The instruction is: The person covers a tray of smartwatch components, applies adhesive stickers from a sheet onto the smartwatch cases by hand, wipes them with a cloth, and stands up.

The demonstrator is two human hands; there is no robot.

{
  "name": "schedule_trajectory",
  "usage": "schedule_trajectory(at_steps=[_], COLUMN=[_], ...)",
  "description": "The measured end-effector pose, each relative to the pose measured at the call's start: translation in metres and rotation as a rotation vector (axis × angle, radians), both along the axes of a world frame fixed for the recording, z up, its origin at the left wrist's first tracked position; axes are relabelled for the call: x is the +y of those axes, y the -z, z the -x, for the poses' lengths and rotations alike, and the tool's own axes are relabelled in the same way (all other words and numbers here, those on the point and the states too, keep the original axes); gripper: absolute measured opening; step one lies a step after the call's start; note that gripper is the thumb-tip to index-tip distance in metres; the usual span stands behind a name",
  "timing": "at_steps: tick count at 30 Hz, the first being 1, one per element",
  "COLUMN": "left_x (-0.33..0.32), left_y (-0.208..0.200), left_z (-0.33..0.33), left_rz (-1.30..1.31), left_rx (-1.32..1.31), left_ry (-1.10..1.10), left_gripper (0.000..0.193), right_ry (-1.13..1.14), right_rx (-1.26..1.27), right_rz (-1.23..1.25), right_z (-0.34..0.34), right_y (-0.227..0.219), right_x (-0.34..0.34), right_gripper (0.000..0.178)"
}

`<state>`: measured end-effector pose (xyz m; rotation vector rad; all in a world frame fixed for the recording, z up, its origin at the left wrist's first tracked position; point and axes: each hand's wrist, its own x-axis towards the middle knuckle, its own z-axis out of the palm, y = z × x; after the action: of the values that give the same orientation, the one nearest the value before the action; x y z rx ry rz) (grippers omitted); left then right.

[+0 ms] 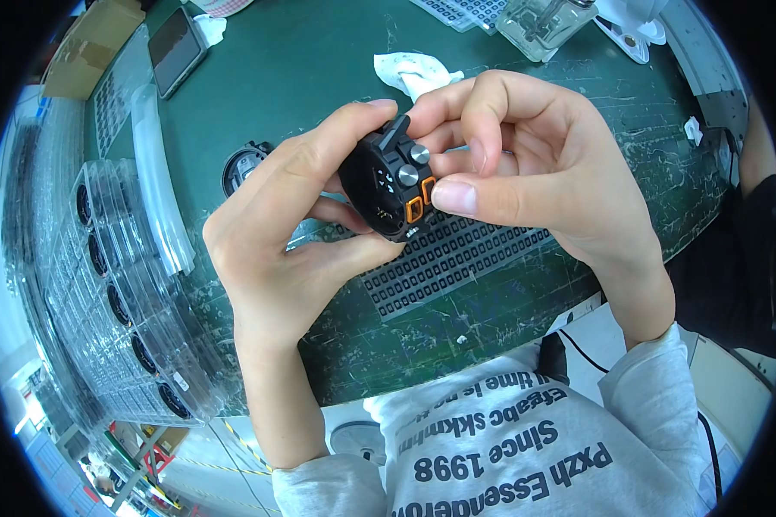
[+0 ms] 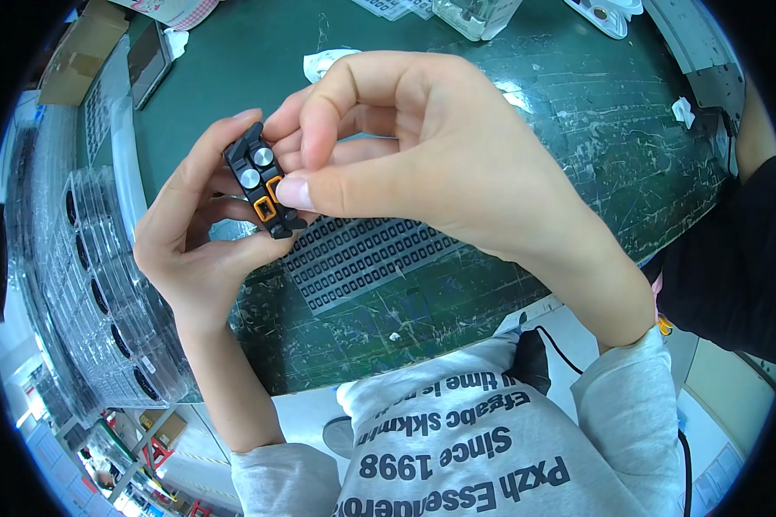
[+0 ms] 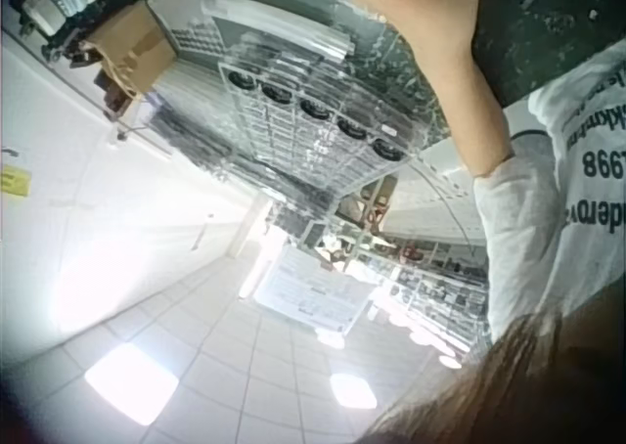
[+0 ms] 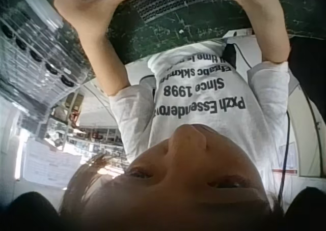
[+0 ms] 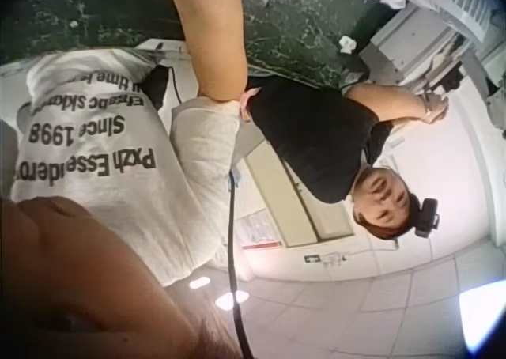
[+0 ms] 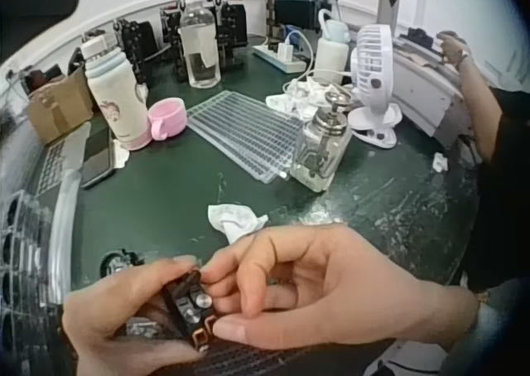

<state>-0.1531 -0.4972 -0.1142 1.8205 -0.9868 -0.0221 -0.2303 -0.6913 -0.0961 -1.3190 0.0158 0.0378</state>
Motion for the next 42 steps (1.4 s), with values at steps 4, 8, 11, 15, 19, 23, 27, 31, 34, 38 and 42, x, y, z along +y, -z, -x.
schedule_trajectory(at_steps=[4, 8, 11, 15, 19, 23, 27, 31, 34, 38, 42], left_x=[0.0, -0.003, -0.004, -0.002, 0.003, 0.007, 0.003, 0.004, 0.004, 0.002, -0.001], left_y=[-0.001, 0.003, 0.003, 0.002, -0.004, -0.004, -0.003, -0.003, -0.001, -0.003, -0.001], left_z=[0.0, 0.001, 0.003, 0.002, -0.005, -0.012, -0.009, -0.01, -0.011, -0.009, -0.007], left_rz=[-0.011, -0.027, -0.02, 0.006, 0.136, 0.22, 0.215, 0.244, 0.205, 0.201, 0.202], left_rx=[0.0, -0.037, 0.012, 0.14, 0.332, 0.391, 0.41, 0.403, 0.355, 0.375, 0.395], left_ry=[-0.008, -0.018, -0.021, -0.005, -0.124, -0.198, -0.192, -0.173, -0.183, -0.178, -0.18], left_gripper=[0.07, 0.07, 0.069, 0.07, 0.074, 0.07, 0.068, 0.067, 0.067, 0.066, 0.065], right_ry=[-0.01, -0.042, -0.095, -0.082, -0.036, 0.012, 0.104, 0.059, 0.079, 0.096, 0.068], right_rx=[0.024, 0.049, 0.082, 0.028, -0.104, -0.425, -0.52, -0.503, -0.491, -0.458, -0.384], right_rz=[-0.05, -0.148, -0.194, -0.168, 0.382, 1.065, 1.216, 1.235, 1.279, 1.322, 1.349], right_z=[-0.001, -0.003, -0.005, -0.006, -0.008, -0.004, -0.005, -0.007, -0.007, -0.005, -0.006], right_y=[0.001, 0.009, 0.011, 0.008, 0.01, 0.023, 0.04, 0.04, 0.039, 0.037, 0.034], right_x=[0.002, -0.001, -0.006, -0.008, -0.007, 0.008, 0.017, 0.018, 0.021, 0.025, 0.026], right_gripper=[0.021, 0.022, 0.023, 0.024, 0.028, 0.024, 0.017, 0.011, 0.009, 0.008, 0.008])
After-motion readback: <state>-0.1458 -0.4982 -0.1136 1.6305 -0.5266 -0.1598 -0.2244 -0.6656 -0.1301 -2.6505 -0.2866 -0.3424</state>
